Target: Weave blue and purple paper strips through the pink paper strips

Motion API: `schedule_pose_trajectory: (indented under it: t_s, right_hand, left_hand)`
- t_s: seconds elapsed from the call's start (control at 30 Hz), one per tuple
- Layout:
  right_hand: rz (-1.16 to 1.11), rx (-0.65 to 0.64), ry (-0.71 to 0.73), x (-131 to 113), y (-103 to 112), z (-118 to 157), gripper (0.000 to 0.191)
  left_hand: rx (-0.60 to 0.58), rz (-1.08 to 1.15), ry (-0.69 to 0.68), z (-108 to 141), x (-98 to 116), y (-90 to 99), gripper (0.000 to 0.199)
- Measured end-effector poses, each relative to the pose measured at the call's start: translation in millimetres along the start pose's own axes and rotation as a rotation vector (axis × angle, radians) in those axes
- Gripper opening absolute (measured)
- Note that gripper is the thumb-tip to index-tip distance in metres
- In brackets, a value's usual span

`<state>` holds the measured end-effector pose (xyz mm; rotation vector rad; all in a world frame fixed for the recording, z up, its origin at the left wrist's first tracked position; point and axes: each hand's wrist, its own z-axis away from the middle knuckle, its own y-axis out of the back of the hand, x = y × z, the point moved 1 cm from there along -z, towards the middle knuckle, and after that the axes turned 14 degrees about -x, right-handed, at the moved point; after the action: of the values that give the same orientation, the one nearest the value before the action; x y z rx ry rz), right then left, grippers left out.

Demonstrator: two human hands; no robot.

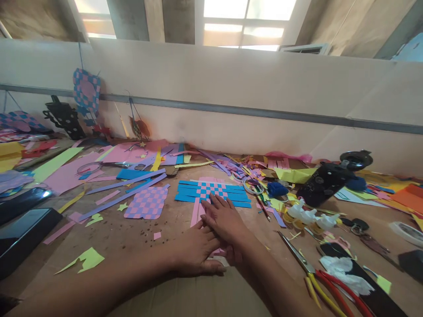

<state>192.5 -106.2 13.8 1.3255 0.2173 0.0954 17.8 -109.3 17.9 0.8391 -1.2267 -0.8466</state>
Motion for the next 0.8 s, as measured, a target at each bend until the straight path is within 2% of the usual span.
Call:
schedule_pose_trajectory:
  t_s: [0.17,0.33,0.57,0.67,0.8]
  right_hand:
    - [0.005,0.023,0.002,4,2,5,0.058]
    - [-0.018,-0.044,-0.029,7,5,8,0.060]
    - [-0.079,-0.010,-0.037,19,1,10,0.061]
    - [-0.100,0.005,-0.015,31,6,19,0.057]
    - [-0.097,0.046,-0.074,47,20,44,0.056]
  left_hand:
    - [0.006,0.024,-0.007,2,-1,-0.6,0.074]
    - [-0.001,0.023,0.009,3,1,3.0,0.077]
    - [-0.032,0.019,0.019,2,1,5.3,0.079]
    - [-0.081,0.026,0.022,1,-1,5.8,0.084]
    - [-0.132,0.023,0.037,0,-4,7.2,0.085]
